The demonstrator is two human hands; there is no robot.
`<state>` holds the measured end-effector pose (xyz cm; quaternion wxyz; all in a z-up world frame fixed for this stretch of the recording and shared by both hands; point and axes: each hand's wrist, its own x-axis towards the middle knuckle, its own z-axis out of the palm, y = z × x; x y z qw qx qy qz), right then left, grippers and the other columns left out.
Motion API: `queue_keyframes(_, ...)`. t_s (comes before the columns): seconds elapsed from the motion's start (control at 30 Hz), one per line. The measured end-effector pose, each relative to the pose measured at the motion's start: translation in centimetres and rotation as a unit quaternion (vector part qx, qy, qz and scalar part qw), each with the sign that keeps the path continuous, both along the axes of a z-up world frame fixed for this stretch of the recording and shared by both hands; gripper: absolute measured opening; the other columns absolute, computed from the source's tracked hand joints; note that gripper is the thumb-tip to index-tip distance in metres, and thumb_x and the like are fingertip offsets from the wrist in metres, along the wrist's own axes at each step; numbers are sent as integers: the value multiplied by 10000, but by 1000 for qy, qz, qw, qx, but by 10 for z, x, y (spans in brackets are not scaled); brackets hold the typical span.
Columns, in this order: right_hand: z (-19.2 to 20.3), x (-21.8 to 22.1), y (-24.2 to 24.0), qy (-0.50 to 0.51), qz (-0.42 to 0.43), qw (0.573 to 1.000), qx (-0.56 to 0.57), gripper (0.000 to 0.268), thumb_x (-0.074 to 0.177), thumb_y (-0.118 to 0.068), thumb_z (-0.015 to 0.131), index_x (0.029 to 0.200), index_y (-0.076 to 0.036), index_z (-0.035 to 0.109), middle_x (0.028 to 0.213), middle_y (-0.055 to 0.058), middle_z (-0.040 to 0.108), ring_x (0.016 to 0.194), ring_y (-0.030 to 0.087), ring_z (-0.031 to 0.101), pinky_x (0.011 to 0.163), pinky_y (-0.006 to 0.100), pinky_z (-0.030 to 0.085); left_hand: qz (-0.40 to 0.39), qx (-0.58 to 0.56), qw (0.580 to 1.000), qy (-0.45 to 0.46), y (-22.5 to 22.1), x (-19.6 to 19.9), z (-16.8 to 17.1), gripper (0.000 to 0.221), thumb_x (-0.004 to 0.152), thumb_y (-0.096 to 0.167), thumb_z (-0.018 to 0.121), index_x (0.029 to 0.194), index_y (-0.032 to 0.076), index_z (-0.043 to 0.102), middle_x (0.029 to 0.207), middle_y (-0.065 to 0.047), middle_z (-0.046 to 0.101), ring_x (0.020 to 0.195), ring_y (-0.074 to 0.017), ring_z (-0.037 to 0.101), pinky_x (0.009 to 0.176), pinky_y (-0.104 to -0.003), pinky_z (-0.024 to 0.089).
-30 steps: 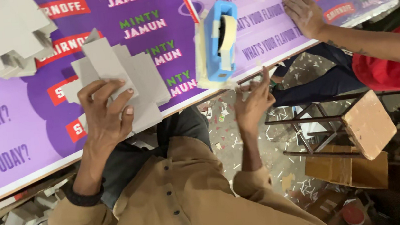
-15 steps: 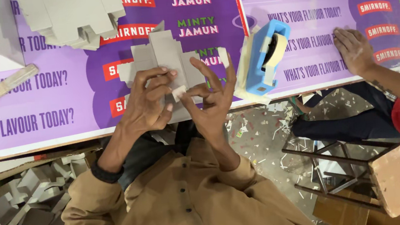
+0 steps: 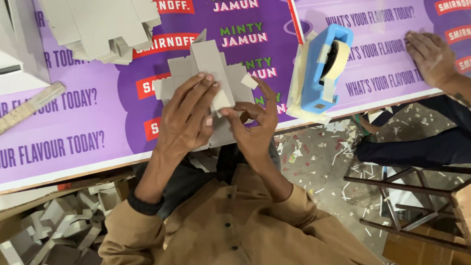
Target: The person folds and assembles small white cardboard boxes by hand at a workbench. They repeatedly fold flaps, align edges, and secure the boxes using a tape dispenser. A coworker is visible in the background handling similar materials.
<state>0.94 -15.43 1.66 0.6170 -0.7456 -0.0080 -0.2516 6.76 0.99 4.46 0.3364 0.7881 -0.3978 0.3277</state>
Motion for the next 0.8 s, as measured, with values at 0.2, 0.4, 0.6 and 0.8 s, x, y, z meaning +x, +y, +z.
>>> queue_keyframes(0.2,-11,12,-16,-59,9,987,-151,958,820,-79,922,1570,-12,331,892,44,752,933,166,731,1003,350,488,-5,-31,999,22,0,0,-3,421,1077,170,408,1232,-77,712,1284,-221,668,1243,-372,628,1030,-456,594)
queue_keyframes(0.4,-15,19,2,17,86,995,-51,976,792,-87,903,1606,-31,366,1039,106,706,942,202,722,925,356,597,112,-101,987,62,4,-14,-6,300,951,216,650,1105,-38,689,1181,-177,617,1176,-351,598,980,-460,529)
queue_keyframes(0.6,8,0,1,5,69,995,-78,1027,822,-181,900,1592,-41,235,1410,180,596,1260,279,633,1010,389,566,154,-326,888,287,20,-52,-33,259,955,3,715,1119,28,517,1158,-140,481,1051,-270,527,923,-378,492)
queue_keyframes(0.8,48,-6,-14,14,50,943,-329,749,862,-83,849,1494,-206,467,1470,177,574,1166,320,645,1052,454,508,153,-257,910,286,-11,-63,-36,456,837,29,726,1251,19,535,1207,-232,456,1129,-357,472,897,-394,473)
